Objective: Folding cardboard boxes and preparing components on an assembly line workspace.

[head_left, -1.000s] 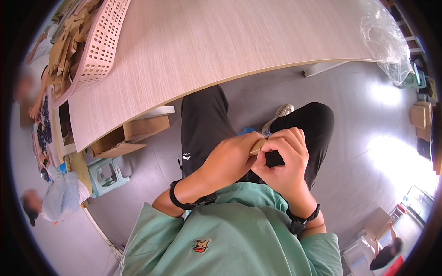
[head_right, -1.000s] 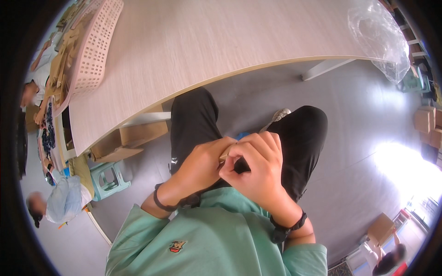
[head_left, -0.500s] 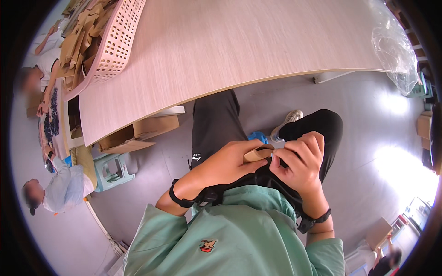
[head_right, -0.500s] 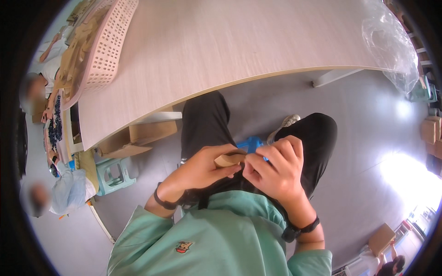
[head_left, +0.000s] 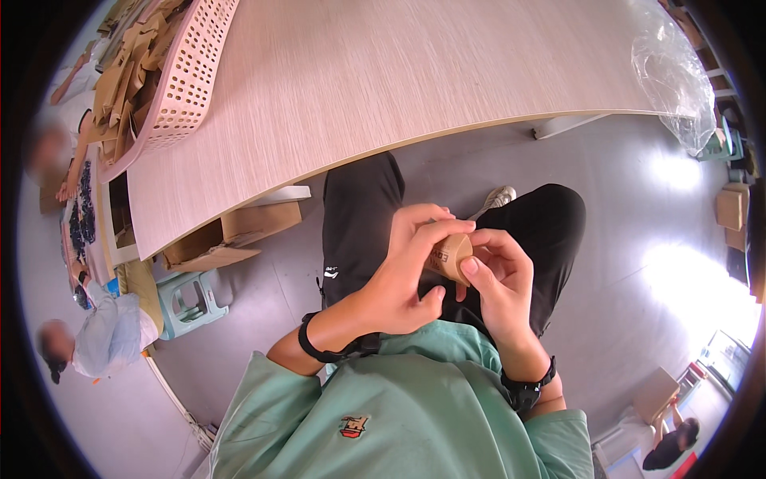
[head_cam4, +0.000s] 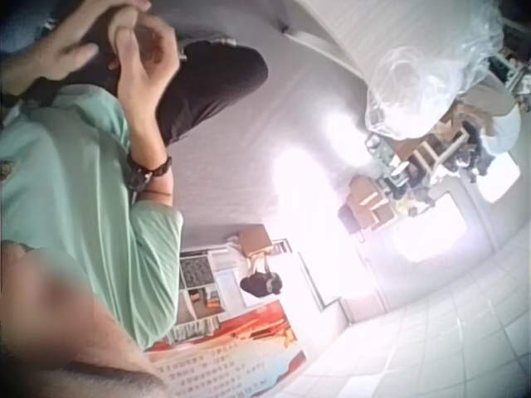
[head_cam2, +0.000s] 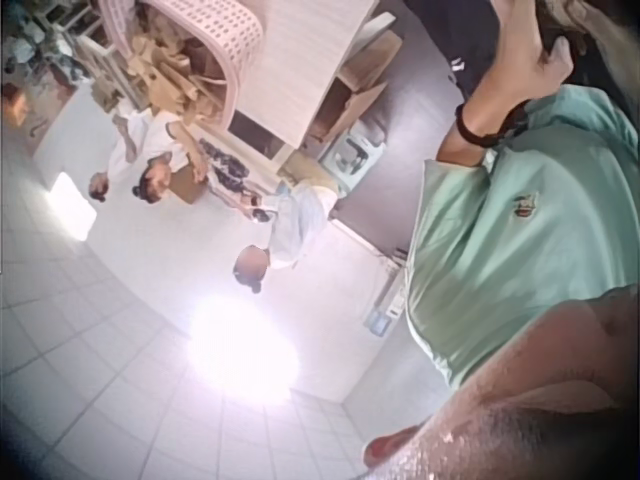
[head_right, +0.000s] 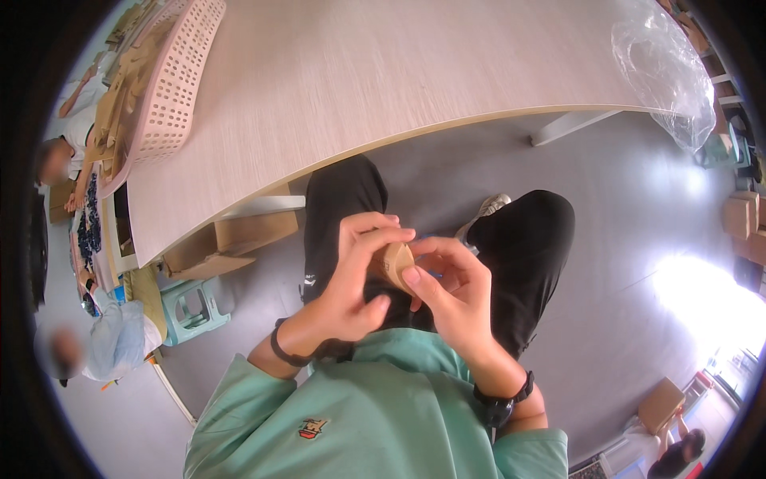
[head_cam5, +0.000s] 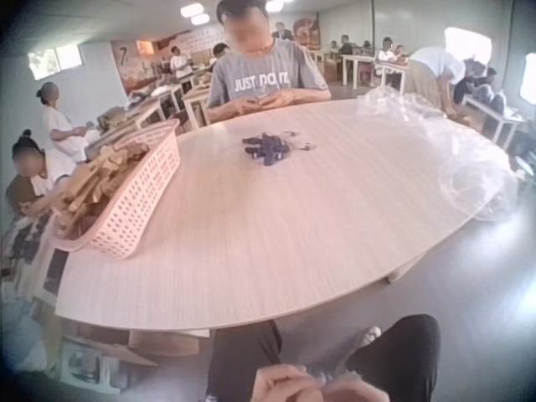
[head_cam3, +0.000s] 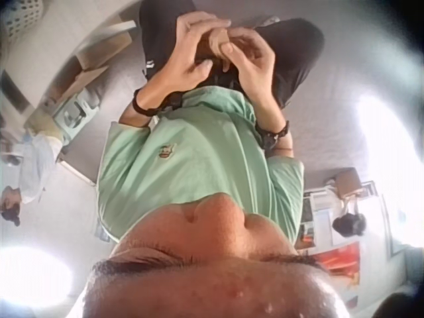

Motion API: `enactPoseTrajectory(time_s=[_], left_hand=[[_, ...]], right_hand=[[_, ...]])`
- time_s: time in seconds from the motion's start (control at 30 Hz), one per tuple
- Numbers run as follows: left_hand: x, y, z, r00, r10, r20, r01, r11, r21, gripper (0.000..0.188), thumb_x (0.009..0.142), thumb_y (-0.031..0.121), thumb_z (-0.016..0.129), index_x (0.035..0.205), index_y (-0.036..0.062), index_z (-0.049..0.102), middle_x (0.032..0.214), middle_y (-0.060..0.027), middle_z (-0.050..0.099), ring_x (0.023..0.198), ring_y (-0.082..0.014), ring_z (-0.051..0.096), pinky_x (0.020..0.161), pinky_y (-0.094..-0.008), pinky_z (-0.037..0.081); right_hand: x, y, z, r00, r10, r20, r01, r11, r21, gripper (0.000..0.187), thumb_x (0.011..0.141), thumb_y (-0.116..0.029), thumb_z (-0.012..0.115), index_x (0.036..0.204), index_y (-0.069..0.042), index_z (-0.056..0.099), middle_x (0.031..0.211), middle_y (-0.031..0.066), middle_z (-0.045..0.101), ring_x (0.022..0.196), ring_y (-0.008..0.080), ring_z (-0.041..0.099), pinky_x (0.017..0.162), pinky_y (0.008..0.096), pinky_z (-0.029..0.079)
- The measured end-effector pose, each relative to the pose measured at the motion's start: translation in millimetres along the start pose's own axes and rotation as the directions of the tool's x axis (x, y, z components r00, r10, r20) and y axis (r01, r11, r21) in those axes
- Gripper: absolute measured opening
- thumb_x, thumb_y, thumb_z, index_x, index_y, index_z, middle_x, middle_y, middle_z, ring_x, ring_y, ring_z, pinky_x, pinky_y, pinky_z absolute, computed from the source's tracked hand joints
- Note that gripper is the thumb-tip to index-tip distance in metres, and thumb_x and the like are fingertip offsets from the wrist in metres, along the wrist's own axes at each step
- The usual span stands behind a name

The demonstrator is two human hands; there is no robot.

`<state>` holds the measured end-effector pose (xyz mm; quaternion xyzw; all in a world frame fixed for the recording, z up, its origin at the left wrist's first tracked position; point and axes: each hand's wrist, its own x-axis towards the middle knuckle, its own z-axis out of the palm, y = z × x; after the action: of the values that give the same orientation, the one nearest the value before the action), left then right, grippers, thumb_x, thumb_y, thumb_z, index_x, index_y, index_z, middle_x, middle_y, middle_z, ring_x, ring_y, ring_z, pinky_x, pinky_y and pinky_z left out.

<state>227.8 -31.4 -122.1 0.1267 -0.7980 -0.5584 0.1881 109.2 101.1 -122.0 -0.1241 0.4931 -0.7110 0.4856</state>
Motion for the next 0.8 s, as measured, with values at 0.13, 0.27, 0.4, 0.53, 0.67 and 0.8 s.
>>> enactPoseTrajectory(time_s=[0.13, 0.27, 0.4, 0.53, 0.67, 0.8], left_hand=[[5.1, -16.7, 3.6, 0.996, 0.058, -0.065, -0.065, 0.992, -0.105, 0.033, 0.096, 0.021, 0.057, 0.125, 0.0043, 0.058, 0.141, -0.0191, 0.032, 0.126, -0.0294, 0.042, 0.107, -0.0446, 0.040], [4.2, -29.1, 8.1, 0.989, -0.019, -0.143, -0.010, 0.980, -0.201, 0.025, 0.090, 0.011, 0.065, 0.113, 0.0041, 0.059, 0.138, -0.0165, 0.037, 0.119, -0.0269, 0.051, 0.101, -0.0408, 0.046], [8.3, -34.6, 7.4, 0.967, 0.019, -0.254, -0.059, 0.987, -0.149, 0.042, 0.080, -0.001, 0.072, 0.116, 0.0070, 0.052, 0.133, -0.0141, 0.041, 0.110, -0.0220, 0.054, 0.090, -0.0347, 0.050], [9.8, -24.8, 8.8, 0.933, -0.055, -0.356, -0.075, 0.937, -0.341, 0.058, 0.074, -0.002, 0.079, 0.121, 0.0090, 0.046, 0.131, -0.0133, 0.043, 0.103, -0.0186, 0.054, 0.081, -0.0314, 0.052], [3.9, -8.6, 3.7, 0.922, -0.232, -0.310, -0.068, 0.691, -0.720, 0.056, 0.078, 0.009, 0.082, 0.121, 0.0067, 0.047, 0.128, -0.0133, 0.046, 0.099, -0.0185, 0.055, 0.079, -0.0318, 0.052], [7.5, -4.2, -3.4, 0.987, -0.156, 0.031, 0.121, 0.611, -0.782, 0.050, 0.092, 0.035, 0.070, 0.124, -0.0004, 0.057, 0.122, -0.0158, 0.052, 0.094, -0.0206, 0.060, 0.070, -0.0307, 0.055]], right_hand=[[1.3, 5.1, 6.9, 0.994, -0.094, 0.052, 0.099, 0.990, -0.097, 0.023, 0.090, 0.002, 0.069, 0.112, 0.007, 0.064, 0.112, 0.0102, 0.060, 0.090, 0.0125, 0.063, 0.062, 0.0240, 0.054], [2.0, 7.2, 11.9, 0.987, -0.160, 0.021, 0.161, 0.961, -0.223, 0.029, 0.089, 0.003, 0.071, 0.116, 0.008, 0.063, 0.114, 0.0129, 0.061, 0.094, 0.0175, 0.066, 0.069, 0.0266, 0.059], [2.6, 10.4, 13.3, 0.926, -0.353, 0.136, 0.374, 0.798, -0.473, 0.039, 0.085, 0.003, 0.075, 0.121, 0.007, 0.062, 0.116, 0.0165, 0.063, 0.096, 0.0199, 0.067, 0.074, 0.0289, 0.060], [1.8, 16.1, 12.0, 0.909, -0.405, 0.096, 0.398, 0.778, -0.485, 0.055, 0.081, 0.009, 0.075, 0.131, 0.006, 0.053, 0.115, 0.0195, 0.067, 0.099, 0.0235, 0.070, 0.078, 0.0312, 0.061], [2.0, 10.5, 4.6, 0.881, -0.460, 0.108, 0.472, 0.845, -0.252, 0.039, 0.086, 0.014, 0.067, 0.122, 0.007, 0.054, 0.117, 0.0227, 0.066, 0.098, 0.0251, 0.070, 0.079, 0.0326, 0.061], [4.2, 0.8, 5.4, 0.888, -0.430, 0.161, 0.450, 0.885, -0.120, 0.022, 0.086, 0.014, 0.066, 0.106, 0.008, 0.062, 0.113, 0.0227, 0.065, 0.091, 0.0221, 0.069, 0.077, 0.0313, 0.061]])
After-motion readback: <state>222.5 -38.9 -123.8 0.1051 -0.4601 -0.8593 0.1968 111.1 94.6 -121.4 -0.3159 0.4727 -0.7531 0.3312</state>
